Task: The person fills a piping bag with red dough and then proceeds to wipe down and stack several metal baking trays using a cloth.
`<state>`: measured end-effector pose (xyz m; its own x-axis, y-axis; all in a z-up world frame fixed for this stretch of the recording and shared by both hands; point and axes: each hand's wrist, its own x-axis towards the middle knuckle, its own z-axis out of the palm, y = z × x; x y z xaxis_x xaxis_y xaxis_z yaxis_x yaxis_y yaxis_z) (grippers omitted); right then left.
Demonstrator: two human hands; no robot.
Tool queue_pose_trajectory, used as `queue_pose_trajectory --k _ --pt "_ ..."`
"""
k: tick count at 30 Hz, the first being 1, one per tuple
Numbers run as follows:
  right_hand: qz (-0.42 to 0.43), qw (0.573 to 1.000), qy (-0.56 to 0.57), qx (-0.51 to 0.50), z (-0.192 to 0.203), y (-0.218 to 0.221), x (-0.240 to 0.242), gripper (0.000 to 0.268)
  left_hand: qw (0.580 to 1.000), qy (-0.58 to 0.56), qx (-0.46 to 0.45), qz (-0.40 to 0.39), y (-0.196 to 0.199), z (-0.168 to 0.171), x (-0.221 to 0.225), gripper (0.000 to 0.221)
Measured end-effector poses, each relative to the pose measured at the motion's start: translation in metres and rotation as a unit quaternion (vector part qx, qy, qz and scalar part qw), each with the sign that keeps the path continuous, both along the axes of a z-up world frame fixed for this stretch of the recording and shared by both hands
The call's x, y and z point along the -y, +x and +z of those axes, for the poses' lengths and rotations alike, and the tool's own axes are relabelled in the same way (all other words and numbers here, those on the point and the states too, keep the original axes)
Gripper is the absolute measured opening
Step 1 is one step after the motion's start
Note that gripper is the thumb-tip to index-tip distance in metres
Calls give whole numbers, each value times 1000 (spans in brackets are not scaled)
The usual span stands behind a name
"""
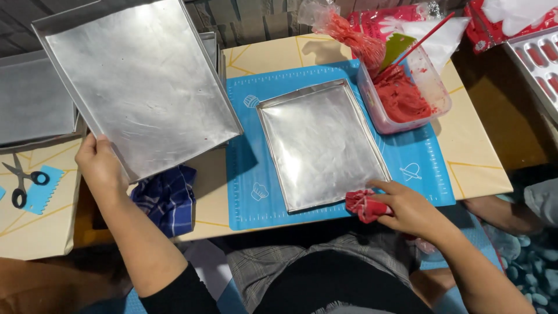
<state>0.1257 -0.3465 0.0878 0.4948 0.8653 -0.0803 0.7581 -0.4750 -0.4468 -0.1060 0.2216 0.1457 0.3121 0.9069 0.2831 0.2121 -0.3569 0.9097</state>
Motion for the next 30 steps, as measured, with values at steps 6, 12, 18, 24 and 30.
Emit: queue_pose_trajectory --k 6,12,18,24,30 --pt "52 986 44 151 -23 -5 -14 58 983 -154 96 -17 -20 -8 44 33" --pt "77 976 -93 183 -47 18 -28 68 966 -188 161 -70 -46 -74 64 38" --pt "47 973 -48 221 -12 39 -88 68 938 -267 206 -82 -68 -119 86 37" --pt "18 971 -19 237 -21 88 -140 66 938 -271 203 -73 -71 -124 109 36" --pt "24 969 -49 240 -55 119 -151 56 945 -270 164 -84 -60 -136 132 35"
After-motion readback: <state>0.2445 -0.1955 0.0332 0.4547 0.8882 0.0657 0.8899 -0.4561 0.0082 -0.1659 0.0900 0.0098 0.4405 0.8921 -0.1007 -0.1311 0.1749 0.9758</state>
